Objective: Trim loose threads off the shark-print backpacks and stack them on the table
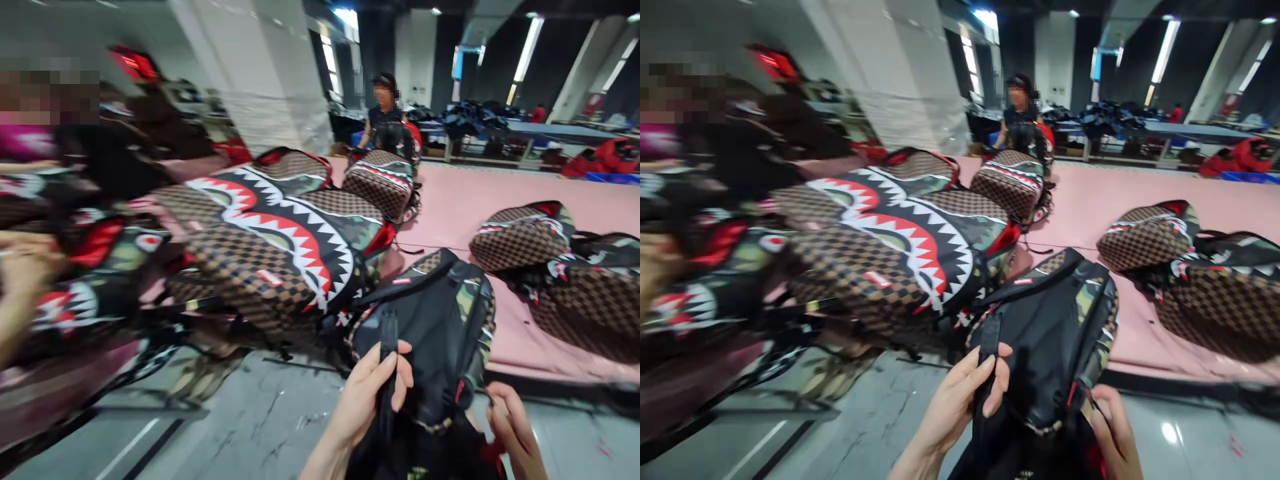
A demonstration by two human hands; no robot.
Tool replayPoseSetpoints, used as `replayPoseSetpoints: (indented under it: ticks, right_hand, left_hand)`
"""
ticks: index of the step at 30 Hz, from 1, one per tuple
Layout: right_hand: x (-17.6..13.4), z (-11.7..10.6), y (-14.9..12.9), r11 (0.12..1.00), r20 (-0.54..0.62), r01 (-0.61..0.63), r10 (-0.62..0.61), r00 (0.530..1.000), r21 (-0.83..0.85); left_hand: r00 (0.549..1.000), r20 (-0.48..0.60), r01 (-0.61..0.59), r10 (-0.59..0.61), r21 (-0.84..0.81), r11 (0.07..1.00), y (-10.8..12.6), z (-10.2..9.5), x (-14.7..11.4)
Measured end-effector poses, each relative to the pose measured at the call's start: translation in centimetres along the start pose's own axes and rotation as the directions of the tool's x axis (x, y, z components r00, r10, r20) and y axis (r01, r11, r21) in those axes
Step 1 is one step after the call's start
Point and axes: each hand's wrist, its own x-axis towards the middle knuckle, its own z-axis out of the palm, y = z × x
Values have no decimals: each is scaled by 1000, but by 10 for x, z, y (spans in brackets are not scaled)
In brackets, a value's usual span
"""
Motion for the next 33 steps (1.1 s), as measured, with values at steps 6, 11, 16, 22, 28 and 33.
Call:
replayPoseSetpoints:
  ticks: [6, 11, 16, 22, 28, 33]
  right_hand:
    - [17, 12, -30, 940, 175, 305, -278, 944, -151]
    - [26, 27, -42, 858, 255, 460, -403, 879, -228]
    - [29, 34, -49, 828, 295, 521, -455, 840, -208]
    - [27, 26, -46, 784, 277, 582, -523, 806, -215]
    - [25, 26, -38, 877, 245, 440, -391, 887, -193]
    - [25, 27, -41, 823, 269, 525, -467, 843, -218]
  left_hand:
    - [964, 157, 194, -215, 138, 971, -36, 12, 3]
    - [957, 178, 183, -229, 242, 953, -43, 10, 1]
    - [947, 223, 157, -232, 309, 938, -48, 9, -1]
    - [943, 205, 188, -262, 322, 928, -45, 14, -3]
    - [955, 162, 189, -247, 304, 934, -43, 15, -1]
    - [941, 214, 185, -261, 320, 929, -46, 14, 0]
